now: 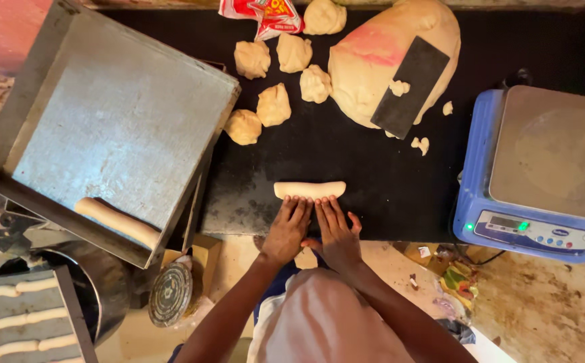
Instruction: The person portions dough using a bench scraper and a scale, then rolls and shapes the pieces into long logs before placing them into a large rectangular metal tray.
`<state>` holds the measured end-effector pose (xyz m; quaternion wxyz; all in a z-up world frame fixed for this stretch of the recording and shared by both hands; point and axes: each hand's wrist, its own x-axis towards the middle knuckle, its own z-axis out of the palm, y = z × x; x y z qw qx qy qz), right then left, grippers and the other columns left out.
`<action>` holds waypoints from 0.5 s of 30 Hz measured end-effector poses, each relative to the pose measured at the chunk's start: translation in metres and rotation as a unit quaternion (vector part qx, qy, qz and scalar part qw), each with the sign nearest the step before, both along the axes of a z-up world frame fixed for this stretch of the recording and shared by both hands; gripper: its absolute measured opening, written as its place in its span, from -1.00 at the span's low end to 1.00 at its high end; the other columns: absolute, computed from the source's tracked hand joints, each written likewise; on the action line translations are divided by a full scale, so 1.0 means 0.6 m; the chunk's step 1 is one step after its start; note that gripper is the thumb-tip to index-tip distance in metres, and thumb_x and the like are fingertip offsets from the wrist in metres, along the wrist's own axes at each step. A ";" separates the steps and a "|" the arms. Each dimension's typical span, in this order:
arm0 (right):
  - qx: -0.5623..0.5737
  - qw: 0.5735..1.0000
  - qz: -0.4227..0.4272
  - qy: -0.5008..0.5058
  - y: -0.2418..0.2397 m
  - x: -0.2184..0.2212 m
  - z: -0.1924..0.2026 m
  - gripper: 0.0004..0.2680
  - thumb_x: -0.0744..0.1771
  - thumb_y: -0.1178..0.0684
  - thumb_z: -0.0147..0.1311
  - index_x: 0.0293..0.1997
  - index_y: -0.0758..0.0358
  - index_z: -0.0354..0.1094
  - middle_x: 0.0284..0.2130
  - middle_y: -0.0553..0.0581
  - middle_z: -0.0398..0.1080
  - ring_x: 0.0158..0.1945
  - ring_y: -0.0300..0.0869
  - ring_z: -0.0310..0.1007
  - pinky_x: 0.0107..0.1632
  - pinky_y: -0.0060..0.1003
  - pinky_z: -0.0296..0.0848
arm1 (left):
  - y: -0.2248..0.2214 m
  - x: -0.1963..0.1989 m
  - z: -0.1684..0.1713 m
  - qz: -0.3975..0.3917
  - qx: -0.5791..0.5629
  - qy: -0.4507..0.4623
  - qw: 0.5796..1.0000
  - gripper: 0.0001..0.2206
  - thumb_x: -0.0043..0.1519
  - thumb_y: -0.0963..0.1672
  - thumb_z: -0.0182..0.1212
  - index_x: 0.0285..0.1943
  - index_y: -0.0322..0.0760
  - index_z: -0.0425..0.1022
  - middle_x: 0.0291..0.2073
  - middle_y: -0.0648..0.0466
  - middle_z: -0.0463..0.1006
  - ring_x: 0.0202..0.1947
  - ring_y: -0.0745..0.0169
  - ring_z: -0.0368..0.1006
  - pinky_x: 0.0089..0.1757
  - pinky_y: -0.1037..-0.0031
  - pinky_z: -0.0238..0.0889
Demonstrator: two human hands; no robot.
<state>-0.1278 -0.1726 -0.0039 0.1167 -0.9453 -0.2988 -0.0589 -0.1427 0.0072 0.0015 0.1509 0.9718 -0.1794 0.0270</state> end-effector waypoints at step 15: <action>0.037 0.999 -0.022 0.023 0.023 0.028 0.043 -0.31 0.36 -0.48 -0.31 0.45 0.43 0.06 0.42 0.37 0.10 0.55 0.04 -0.05 0.44 0.14 -0.17 | -0.005 0.023 0.018 0.071 -0.062 -0.039 0.995 -0.37 0.30 -0.05 0.09 0.47 -0.62 0.12 0.46 -0.40 0.09 0.52 -0.30 -0.09 0.39 0.01 -0.25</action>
